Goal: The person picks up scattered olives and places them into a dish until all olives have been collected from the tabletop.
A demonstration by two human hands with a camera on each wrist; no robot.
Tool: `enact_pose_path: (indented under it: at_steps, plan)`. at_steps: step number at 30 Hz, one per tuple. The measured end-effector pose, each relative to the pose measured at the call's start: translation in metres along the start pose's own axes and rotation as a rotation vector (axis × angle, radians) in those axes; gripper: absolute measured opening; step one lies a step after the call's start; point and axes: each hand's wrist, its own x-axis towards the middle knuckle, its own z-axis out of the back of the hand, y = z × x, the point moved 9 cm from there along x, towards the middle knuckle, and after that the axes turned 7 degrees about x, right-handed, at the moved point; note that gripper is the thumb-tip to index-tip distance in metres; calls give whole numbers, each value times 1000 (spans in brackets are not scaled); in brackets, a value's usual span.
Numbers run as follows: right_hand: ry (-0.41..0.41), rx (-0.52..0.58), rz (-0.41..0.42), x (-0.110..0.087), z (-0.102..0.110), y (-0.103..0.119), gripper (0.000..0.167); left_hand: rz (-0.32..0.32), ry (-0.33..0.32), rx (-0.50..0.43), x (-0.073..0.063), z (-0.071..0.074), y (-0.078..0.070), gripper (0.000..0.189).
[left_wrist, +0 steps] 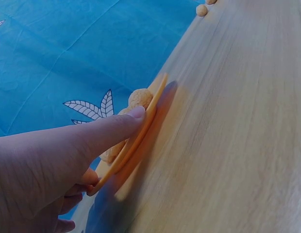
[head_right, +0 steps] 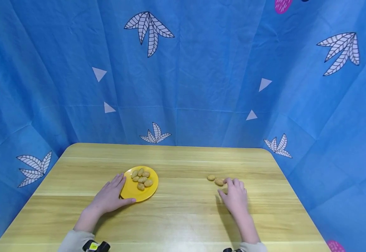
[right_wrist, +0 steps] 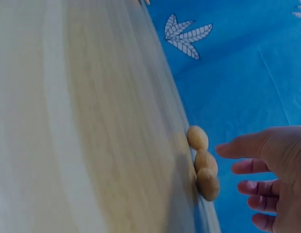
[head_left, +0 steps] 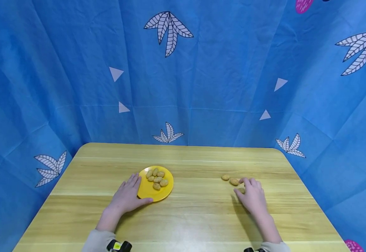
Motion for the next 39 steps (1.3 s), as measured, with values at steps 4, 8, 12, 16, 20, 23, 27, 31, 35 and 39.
enact_pose_path:
  at_steps: [4, 8, 12, 16, 20, 23, 27, 31, 35, 39]
  plan:
    - [24, 4, -18, 0, -2, -8, 39, 1, 0, -2, 0, 1, -1, 109]
    - [36, 14, -28, 1, -3, -16, 39, 3, -2, -8, -1, 3, -2, 109]
    - [48, 20, -26, 1, -4, -21, 39, 3, -6, -8, -2, 4, -2, 108]
    - [79, 11, -40, 1, -6, -27, 38, 0, -6, -6, -1, 3, -2, 108]
    - [93, 2, -46, 2, -7, -31, 36, 0, -8, -5, 0, 3, -1, 109]
    - [99, 3, -41, 3, -8, -32, 33, 3, -3, -11, 0, 3, -2, 109]
    - [112, 10, -35, 5, -9, -33, 31, 8, 0, -18, 1, 4, -3, 109]
    - [114, 9, -33, 5, -9, -33, 29, 6, -5, -15, 0, 4, -3, 109]
    - [105, 9, -27, 5, -8, -31, 26, 8, -7, -9, 0, 3, -2, 109]
    - [93, 8, -21, 6, -7, -31, 24, 8, -6, -11, 1, 3, -2, 109]
